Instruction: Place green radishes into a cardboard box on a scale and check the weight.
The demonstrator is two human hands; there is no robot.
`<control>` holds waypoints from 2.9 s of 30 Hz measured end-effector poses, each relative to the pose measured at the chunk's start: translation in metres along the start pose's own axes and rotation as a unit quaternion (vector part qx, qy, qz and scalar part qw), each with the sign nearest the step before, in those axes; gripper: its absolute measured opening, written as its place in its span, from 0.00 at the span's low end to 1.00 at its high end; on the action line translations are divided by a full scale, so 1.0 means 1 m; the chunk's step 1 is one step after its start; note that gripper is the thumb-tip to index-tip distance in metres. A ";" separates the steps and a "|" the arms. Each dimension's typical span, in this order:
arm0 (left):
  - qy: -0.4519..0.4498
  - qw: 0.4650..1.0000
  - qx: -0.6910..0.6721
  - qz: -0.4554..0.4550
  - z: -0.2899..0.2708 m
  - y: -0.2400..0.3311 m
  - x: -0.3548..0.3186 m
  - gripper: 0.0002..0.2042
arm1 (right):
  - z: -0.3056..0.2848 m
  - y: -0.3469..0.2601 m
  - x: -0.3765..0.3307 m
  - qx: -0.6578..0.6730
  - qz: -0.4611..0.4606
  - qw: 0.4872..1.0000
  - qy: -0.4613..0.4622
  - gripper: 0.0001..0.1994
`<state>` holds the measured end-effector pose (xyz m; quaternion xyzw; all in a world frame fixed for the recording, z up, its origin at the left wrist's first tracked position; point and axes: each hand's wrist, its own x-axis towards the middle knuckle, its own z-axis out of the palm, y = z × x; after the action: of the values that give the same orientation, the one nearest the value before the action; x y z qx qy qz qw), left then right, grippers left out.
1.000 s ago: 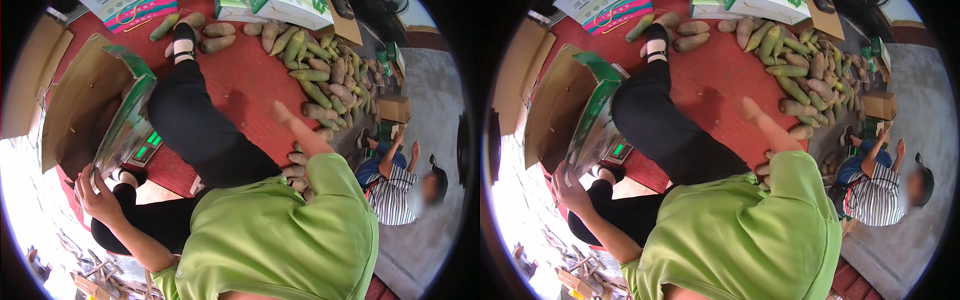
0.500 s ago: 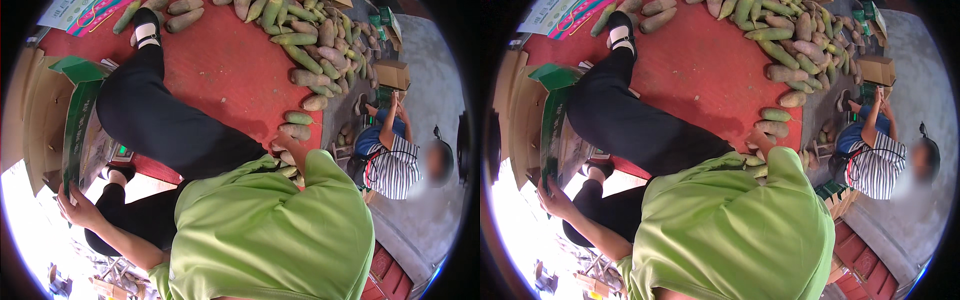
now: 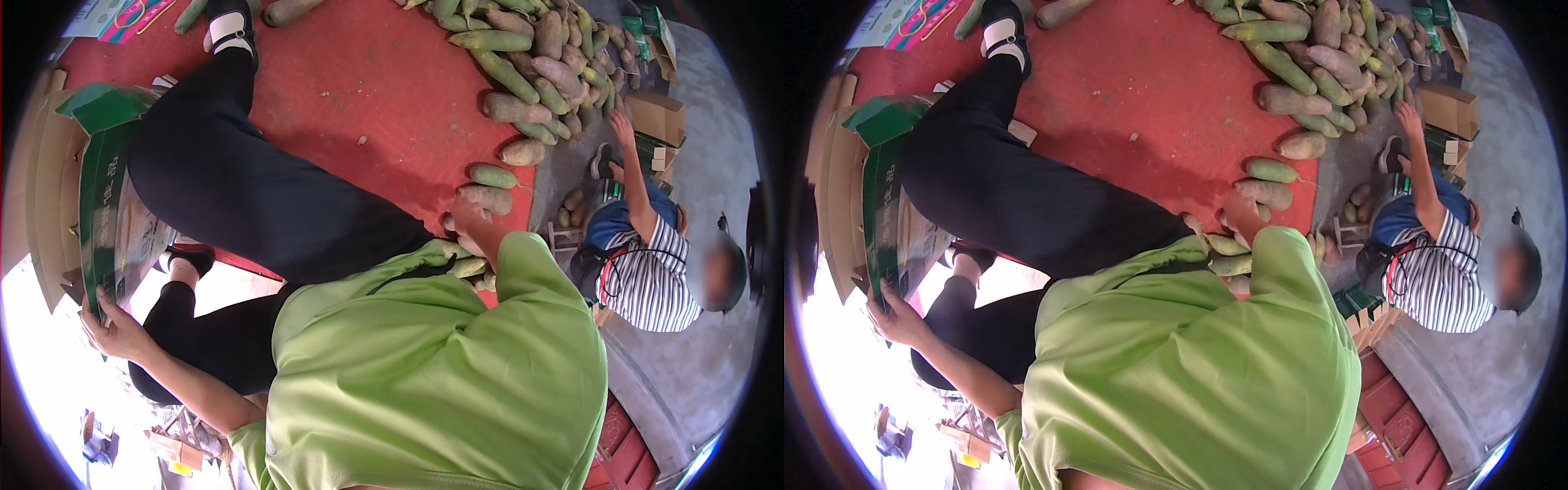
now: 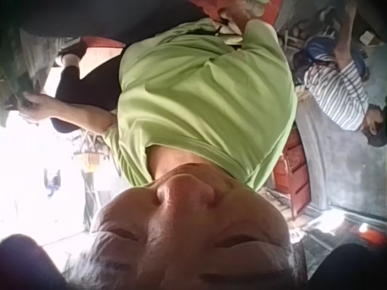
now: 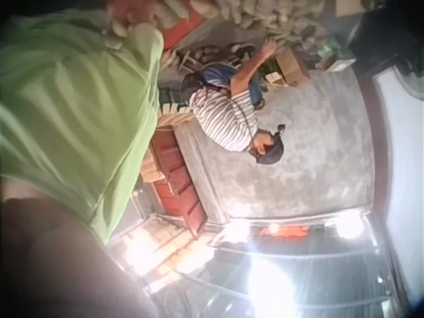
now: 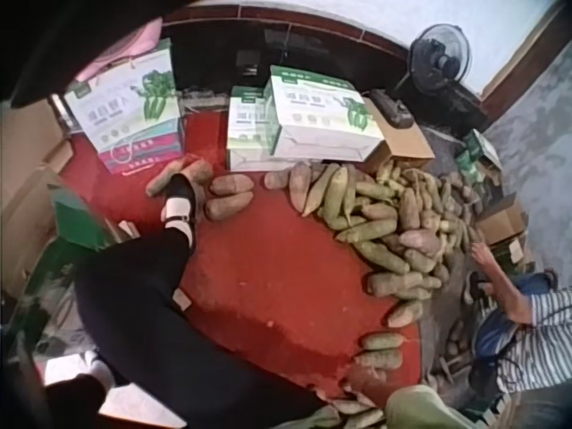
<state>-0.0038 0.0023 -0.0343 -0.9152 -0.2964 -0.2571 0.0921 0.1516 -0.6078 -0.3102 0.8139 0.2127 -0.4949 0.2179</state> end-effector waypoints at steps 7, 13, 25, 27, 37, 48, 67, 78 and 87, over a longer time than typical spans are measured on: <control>-0.007 1.000 -0.017 0.007 0.002 0.006 0.003 0.08 | 0.050 -0.019 -0.002 -0.069 -0.129 0.989 -0.019 0.25; 0.002 1.000 -0.002 -0.025 0.007 0.003 -0.003 0.09 | 0.026 -0.028 -0.005 -0.185 -0.157 0.967 -0.075 0.22; -0.027 0.998 0.031 -0.045 -0.001 0.006 -0.001 0.09 | 0.054 0.001 0.016 -0.111 -0.168 0.980 0.007 0.15; -0.024 0.998 0.019 -0.048 0.000 0.010 0.000 0.09 | 0.050 0.008 0.012 -0.121 -0.167 0.978 0.025 0.16; -0.015 0.999 -0.011 -0.047 -0.010 0.021 0.006 0.06 | 0.055 0.038 0.020 -0.094 -0.110 0.980 0.136 0.16; -0.048 0.996 -0.053 -0.061 -0.022 0.017 0.008 0.06 | -0.075 -0.002 0.042 -0.028 -0.015 0.999 0.024 0.17; -0.068 0.991 -0.092 -0.070 -0.034 0.017 0.011 0.07 | -0.493 -0.141 -0.160 0.451 -0.411 0.587 0.532 0.22; -0.073 0.990 -0.091 -0.074 -0.034 0.019 0.015 0.06 | -0.520 -0.301 -0.196 0.391 -0.584 0.594 0.392 0.18; -0.093 0.990 -0.063 -0.086 -0.028 0.016 0.010 0.08 | -0.509 -0.284 -0.168 0.410 -0.580 0.591 0.383 0.12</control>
<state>0.0008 -0.0151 -0.0056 -0.9102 -0.3647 -0.1957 -0.0161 0.2846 -0.1105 0.0117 0.6366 0.4778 -0.1941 -0.5734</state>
